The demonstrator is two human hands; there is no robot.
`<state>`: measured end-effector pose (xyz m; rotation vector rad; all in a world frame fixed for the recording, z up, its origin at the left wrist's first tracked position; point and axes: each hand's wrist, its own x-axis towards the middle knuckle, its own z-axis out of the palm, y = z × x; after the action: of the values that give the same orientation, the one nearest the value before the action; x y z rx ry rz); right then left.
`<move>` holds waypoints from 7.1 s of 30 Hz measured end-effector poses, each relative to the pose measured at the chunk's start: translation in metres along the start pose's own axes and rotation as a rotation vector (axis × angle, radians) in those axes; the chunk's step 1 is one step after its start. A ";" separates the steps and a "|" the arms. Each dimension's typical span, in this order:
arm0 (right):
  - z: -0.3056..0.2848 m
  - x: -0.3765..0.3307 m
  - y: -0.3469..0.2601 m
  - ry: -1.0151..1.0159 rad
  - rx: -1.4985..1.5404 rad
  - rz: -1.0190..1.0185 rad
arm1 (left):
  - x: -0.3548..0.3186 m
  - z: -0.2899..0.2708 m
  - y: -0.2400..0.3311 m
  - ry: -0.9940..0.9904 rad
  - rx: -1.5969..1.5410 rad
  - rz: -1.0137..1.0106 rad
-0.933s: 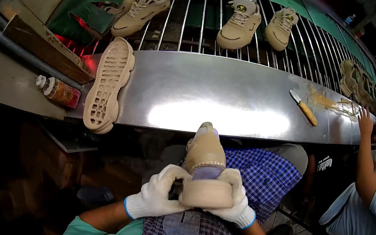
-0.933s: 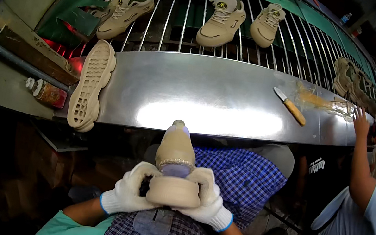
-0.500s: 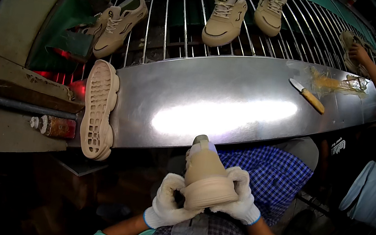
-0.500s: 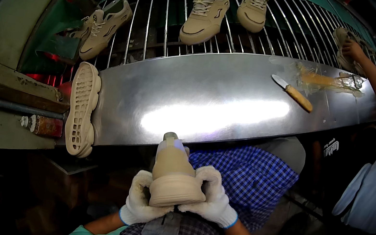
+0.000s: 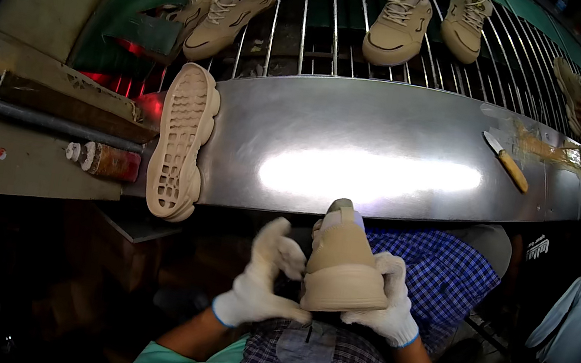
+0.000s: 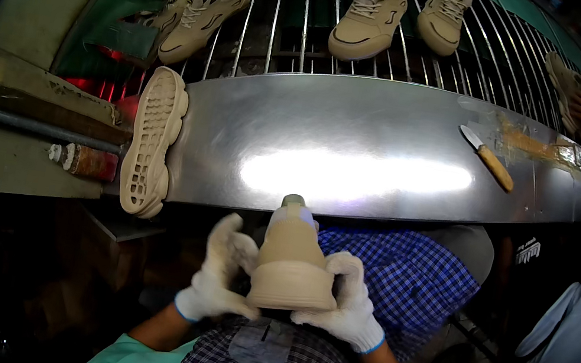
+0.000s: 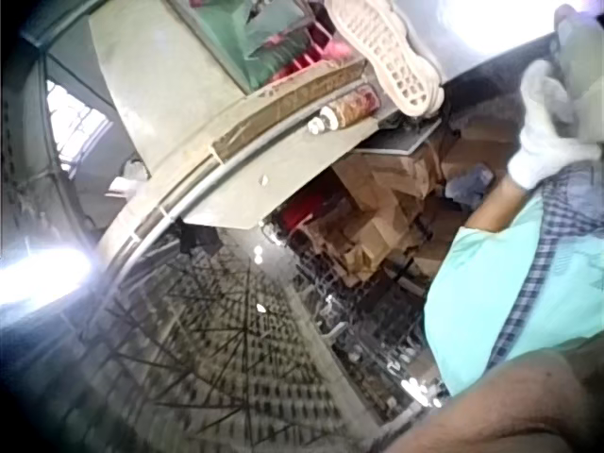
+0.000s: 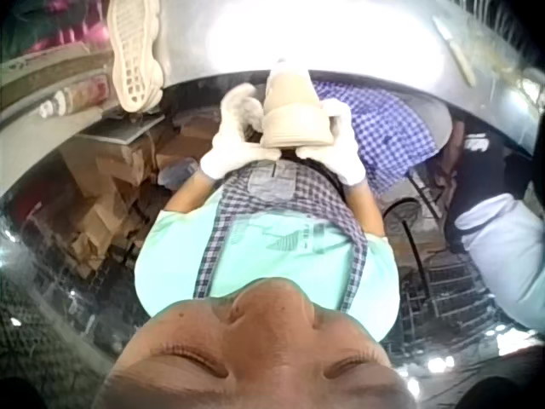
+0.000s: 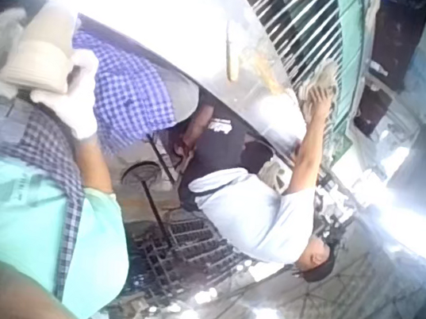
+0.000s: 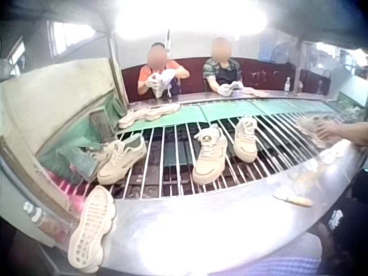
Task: The person picks up shoes and soles from a conveyor belt, wipes the contact surfaces with a cloth, and presses the soles onto the shoes by hand. They handle shoes one at a time, turning them over to inspect the edges before placing them back onto the moving belt.
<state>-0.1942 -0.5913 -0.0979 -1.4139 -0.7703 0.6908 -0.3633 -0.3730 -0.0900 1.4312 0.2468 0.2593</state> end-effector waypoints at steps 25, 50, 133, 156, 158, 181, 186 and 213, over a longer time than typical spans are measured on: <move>0.023 0.050 -0.098 -0.316 -0.222 -0.509 | 0.066 0.002 0.101 -0.272 -0.307 0.221; -0.105 0.222 -0.246 -0.062 -1.066 -0.186 | 0.203 0.047 0.169 0.182 0.689 0.568; -0.106 0.045 -0.173 0.148 -0.968 0.304 | 0.139 0.092 0.106 -0.229 0.926 1.105; -0.068 0.134 -0.093 -0.078 -0.687 0.230 | 0.130 -0.009 0.053 -0.230 1.222 1.143; -0.060 0.128 -0.093 -0.115 -0.785 0.207 | 0.129 -0.015 0.041 -0.205 1.217 1.128; -0.013 0.266 -0.096 -0.275 -0.872 0.122 | 0.145 -0.022 0.035 -0.164 1.194 1.123; -0.008 0.244 -0.099 -0.290 -1.147 0.226 | 0.140 -0.018 0.029 -0.160 1.226 1.140; -0.006 0.170 0.016 0.275 -0.357 -0.190 | 0.133 -0.101 0.096 0.367 0.519 0.389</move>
<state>-0.0893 -0.4569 -0.1038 -1.6887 -0.8217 0.2087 -0.2722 -0.2232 -0.0089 1.9402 0.3499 0.8272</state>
